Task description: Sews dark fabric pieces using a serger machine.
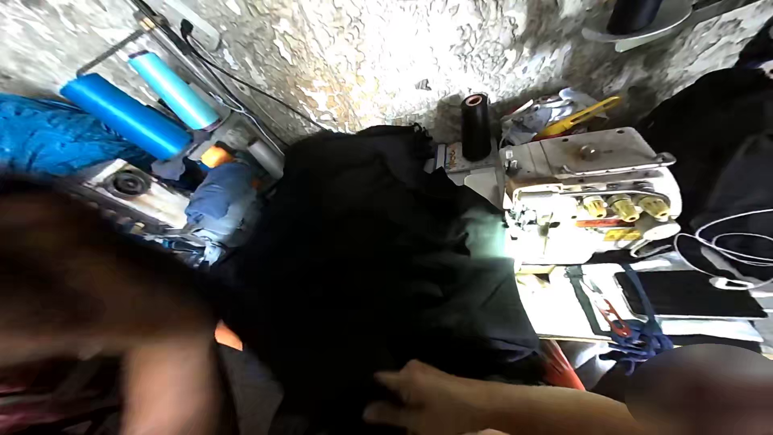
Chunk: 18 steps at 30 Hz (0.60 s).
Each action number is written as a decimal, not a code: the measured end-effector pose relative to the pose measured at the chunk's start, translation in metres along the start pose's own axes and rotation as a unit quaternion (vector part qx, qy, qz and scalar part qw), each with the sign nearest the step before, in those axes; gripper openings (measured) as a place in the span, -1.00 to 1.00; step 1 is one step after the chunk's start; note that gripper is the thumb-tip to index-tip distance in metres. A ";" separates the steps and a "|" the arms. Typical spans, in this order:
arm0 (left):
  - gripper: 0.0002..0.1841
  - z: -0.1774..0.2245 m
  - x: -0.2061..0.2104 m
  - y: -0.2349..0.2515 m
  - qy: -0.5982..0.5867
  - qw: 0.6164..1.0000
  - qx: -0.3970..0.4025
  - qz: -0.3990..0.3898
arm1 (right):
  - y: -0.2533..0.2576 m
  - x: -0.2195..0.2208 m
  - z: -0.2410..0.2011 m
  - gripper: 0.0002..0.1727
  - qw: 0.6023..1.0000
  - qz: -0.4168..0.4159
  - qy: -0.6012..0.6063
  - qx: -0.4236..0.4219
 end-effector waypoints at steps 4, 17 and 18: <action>-0.67 0.045 0.157 -0.006 -0.125 0.979 0.041 -0.155 | -0.043 -0.016 0.070 -0.56 0.978 0.120 -0.005 0.171; -0.85 0.130 0.295 -0.116 -0.304 0.855 -0.095 -0.410 | -0.097 -0.106 0.107 -0.65 0.810 0.535 0.173 0.167; -0.85 0.131 0.294 -0.114 -0.296 0.859 -0.088 -0.409 | -0.090 -0.111 0.105 -0.71 0.791 0.566 0.164 0.164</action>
Point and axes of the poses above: each hand's wrist, its own y-axis towards the middle knuckle, its own x-axis out of the palm, z = x × y, the point moved 2 cm from there along y, towards the middle knuckle, and after that the axes turned 1 degree about x, right-handed, at the moved point
